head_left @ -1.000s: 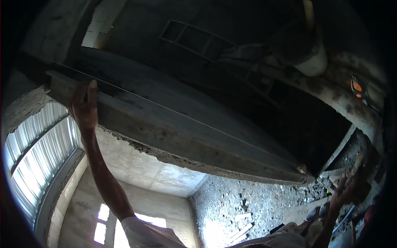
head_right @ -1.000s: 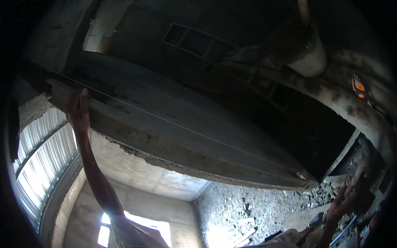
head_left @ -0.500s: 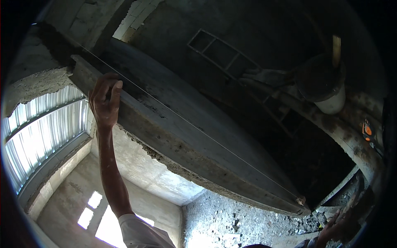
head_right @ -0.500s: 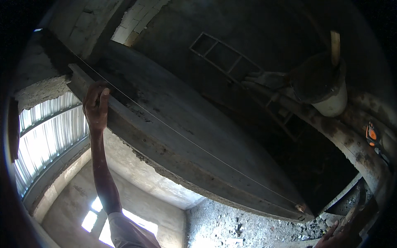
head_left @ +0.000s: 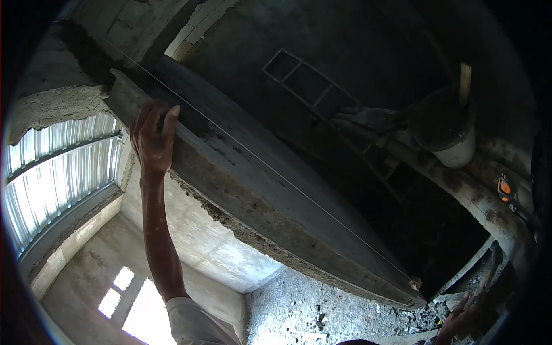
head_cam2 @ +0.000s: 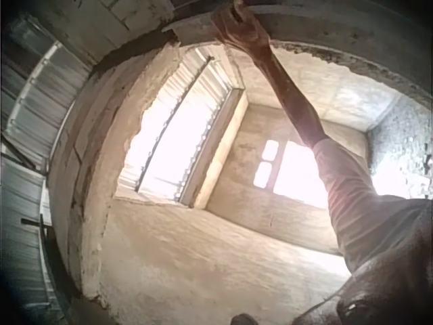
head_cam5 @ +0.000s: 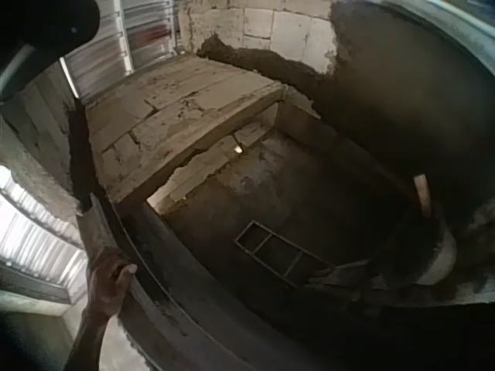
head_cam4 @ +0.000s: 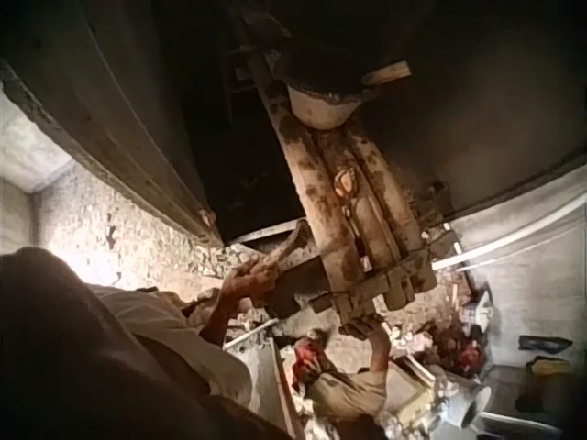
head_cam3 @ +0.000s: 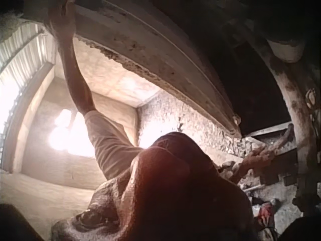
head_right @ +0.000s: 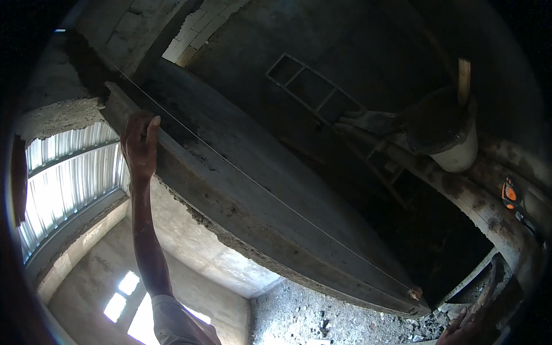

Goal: The person hammer nails into a wooden board and measures the distance between the board and a concrete column.

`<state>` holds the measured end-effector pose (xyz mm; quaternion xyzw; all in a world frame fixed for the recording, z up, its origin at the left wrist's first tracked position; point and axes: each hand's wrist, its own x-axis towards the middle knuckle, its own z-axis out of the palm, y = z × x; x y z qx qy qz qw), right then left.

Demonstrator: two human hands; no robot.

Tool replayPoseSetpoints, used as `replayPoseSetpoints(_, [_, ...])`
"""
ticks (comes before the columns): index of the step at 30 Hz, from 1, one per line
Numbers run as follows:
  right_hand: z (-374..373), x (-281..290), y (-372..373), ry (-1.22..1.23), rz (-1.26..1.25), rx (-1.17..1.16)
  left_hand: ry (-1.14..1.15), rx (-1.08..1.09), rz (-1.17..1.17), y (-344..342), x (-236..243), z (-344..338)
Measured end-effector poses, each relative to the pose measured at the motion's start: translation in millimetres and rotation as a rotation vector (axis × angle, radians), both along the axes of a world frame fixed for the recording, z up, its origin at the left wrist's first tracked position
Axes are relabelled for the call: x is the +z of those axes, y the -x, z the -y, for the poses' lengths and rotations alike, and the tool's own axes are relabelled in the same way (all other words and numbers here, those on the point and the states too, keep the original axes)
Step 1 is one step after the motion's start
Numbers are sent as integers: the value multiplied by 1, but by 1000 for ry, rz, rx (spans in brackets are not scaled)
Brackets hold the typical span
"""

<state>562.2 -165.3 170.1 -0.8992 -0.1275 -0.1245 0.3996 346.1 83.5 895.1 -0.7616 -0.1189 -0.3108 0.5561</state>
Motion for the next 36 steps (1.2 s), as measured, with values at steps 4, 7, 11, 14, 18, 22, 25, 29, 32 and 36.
replayPoseSetpoints(4, [2, -4, -1, -26, 112, 13, 41, 13, 40, -1, -1, 1])
replayPoseSetpoints(7, [0, -14, 0, -90, 72, 21, 9, 29, 26, 0, 0, 5])
replayPoseSetpoints(11, [2, -10, 0, -93, 107, 36, -2, 16, 7, 1, 0, 0])
replayPoseSetpoints(14, [-4, 7, 1, -91, 92, 52, 26, 2, 10, 9, -1, -3])
replayPoseSetpoints(18, [3, 29, 2, -24, 138, 40, 101, 3, 163, 4, -1, -5])
replayPoseSetpoints(22, [1, 32, 4, -26, 26, 4, 74, 46, 134, 2, -1, -3])
replayPoseSetpoints(25, [5, 2, -4, -163, 194, 6, 115, 33, 161, 5, -1, -8])
replayPoseSetpoints(29, [7, 7, 0, 44, 205, -38, 117, 30, 133, 9, 1, -10])
replayPoseSetpoints(32, [8, 1, -1, 31, 203, -51, 131, 49, 171, 9, 2, -7])
replayPoseSetpoints(36, [7, -2, -3, 25, 193, -62, 106, -6, 117, 11, 5, -7])
